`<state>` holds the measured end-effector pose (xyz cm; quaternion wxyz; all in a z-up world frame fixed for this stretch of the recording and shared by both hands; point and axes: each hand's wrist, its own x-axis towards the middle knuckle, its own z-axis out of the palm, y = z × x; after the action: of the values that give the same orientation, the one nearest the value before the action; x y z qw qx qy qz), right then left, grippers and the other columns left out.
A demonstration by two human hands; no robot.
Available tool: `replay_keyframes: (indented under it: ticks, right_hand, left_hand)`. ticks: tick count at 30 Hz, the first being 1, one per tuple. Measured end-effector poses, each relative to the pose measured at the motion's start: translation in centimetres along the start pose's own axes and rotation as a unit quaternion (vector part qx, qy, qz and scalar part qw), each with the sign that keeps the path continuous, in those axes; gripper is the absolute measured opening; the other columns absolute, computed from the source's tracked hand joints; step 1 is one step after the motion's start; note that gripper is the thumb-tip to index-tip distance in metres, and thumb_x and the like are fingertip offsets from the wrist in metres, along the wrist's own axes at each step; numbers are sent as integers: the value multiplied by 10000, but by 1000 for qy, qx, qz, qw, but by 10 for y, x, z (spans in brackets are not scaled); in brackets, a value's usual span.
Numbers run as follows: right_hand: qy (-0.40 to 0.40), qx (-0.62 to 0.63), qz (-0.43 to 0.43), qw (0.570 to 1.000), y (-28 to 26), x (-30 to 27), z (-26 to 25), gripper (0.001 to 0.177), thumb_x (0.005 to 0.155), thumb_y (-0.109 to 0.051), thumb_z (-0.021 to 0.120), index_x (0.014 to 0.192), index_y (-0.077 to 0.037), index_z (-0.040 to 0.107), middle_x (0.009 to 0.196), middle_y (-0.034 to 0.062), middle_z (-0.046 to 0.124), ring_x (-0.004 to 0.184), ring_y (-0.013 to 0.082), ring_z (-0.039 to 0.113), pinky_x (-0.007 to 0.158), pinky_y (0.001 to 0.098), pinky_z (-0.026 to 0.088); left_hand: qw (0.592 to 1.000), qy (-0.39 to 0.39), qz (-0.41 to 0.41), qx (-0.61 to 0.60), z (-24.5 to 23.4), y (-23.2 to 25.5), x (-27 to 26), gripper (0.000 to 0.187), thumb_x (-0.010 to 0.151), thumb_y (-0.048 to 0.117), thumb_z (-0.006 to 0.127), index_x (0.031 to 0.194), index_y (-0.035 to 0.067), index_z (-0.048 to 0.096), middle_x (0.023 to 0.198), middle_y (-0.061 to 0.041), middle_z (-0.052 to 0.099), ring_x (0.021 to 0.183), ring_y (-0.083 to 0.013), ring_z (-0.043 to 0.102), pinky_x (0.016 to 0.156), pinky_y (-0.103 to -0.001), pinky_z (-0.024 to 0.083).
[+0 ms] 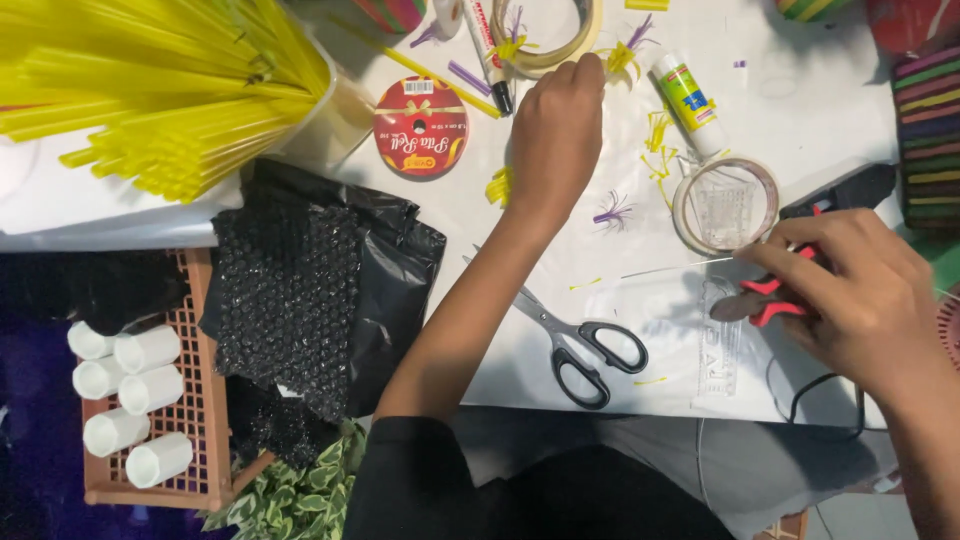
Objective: Assembling decorative items using wire, glue, and small plastic components
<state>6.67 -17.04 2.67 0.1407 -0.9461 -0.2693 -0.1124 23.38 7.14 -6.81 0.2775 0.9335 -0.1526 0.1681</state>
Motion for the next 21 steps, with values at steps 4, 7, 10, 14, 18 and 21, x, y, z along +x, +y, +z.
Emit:
replay_keyframes:
  ticks: [4,7,10,14,18,21]
  right_hand:
    - [-16,3,-13,1000,6,-2,3,296,956,-142,842,1220,-62,733,1130,118,669,889,355,583,793,432,478]
    - [-17,37,12,999,1,-4,3,315,915,-161,886,1185,-81,744,1096,95,648,923,337,587,807,417,474]
    - [-10,44,10,999,2,-6,8,424,825,150,766,1197,-50,737,1132,130,657,943,356,588,794,424,471]
    - [19,55,18,998,4,-6,13,341,871,47,856,1186,-44,763,1122,155,646,943,345,592,806,418,473]
    - [40,80,42,995,3,-6,11,375,828,117,736,1174,-25,755,1109,158,651,949,338,591,847,446,448]
    - [83,126,53,987,-7,1,1,228,952,147,713,1169,85,753,1089,223,644,963,358,592,872,455,439]
  left_hand:
    - [996,-35,-16,-79,-12,-9,-7,164,920,100,703,944,80,542,840,-98,649,781,-311,620,617,-434,472]
    - [993,-40,-22,-113,-21,-7,-12,146,925,81,686,993,102,559,858,-94,638,786,-301,610,603,-426,460]
    - [988,-52,-26,-141,-13,0,-6,229,900,118,748,1018,84,555,957,-98,690,906,-303,670,687,-419,534]
    - [996,-57,1,-75,-1,7,1,307,751,-150,536,919,87,437,728,-88,517,657,-315,467,501,-471,353]
    - [918,-7,-133,-374,-30,16,-11,205,897,63,604,1066,177,588,879,18,770,845,-113,756,817,-256,624]
    - [739,23,-260,-621,-54,45,-44,366,845,10,794,1088,105,537,1000,-202,772,939,-203,747,912,-292,605]
